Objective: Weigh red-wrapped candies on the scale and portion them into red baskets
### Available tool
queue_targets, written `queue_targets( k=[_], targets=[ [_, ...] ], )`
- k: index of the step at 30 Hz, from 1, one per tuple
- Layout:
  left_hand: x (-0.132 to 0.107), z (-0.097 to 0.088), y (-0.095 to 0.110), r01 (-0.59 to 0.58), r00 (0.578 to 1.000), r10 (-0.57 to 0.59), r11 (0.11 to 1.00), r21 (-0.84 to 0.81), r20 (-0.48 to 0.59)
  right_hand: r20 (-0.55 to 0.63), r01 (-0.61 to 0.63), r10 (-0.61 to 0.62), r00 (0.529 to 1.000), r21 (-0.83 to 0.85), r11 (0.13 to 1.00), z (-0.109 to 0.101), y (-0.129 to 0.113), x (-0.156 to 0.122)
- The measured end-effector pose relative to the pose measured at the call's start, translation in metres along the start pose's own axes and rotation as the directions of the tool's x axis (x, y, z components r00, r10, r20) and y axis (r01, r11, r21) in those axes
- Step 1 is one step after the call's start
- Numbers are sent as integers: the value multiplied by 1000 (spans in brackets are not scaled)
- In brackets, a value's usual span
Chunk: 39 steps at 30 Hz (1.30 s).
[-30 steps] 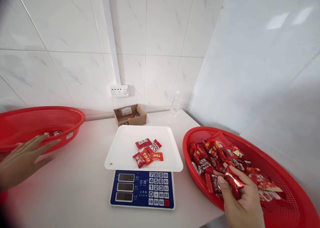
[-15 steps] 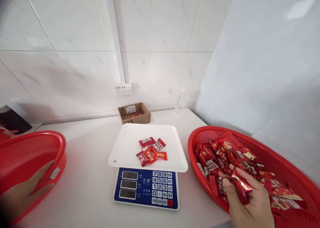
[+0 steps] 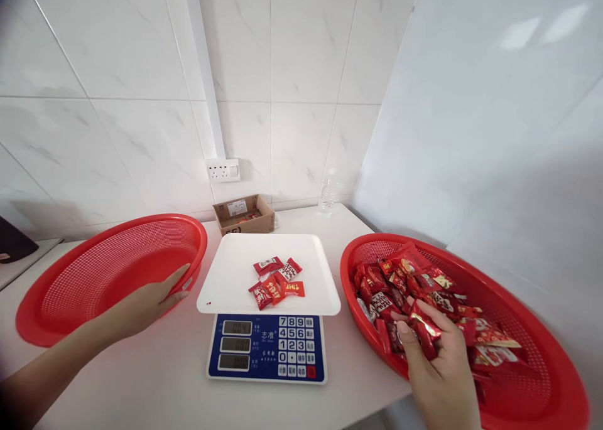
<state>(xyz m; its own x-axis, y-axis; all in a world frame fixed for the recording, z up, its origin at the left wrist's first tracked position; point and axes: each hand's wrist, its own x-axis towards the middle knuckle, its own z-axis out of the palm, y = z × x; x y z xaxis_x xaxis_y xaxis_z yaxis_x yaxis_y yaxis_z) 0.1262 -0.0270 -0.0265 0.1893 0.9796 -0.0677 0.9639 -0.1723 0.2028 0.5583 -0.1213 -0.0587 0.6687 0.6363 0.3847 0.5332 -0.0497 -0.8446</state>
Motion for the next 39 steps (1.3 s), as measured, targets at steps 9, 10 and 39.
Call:
queue_targets(
  k=[9, 10, 39],
  targets=[
    [26, -19, 37, 47, 992, -36, 995, -84, 120, 5, -10, 10, 1000, -8, 1000, 1, -2, 0],
    [29, -20, 40, 50, 991, -38, 994, -92, 131, 6, -3, 3, 1000, -6, 1000, 1, -2, 0],
    [96, 10, 129, -476, 865, 485, 874, 95, -125, 73, -43, 32, 997, 155, 987, 4, 8, -3]
  ],
)
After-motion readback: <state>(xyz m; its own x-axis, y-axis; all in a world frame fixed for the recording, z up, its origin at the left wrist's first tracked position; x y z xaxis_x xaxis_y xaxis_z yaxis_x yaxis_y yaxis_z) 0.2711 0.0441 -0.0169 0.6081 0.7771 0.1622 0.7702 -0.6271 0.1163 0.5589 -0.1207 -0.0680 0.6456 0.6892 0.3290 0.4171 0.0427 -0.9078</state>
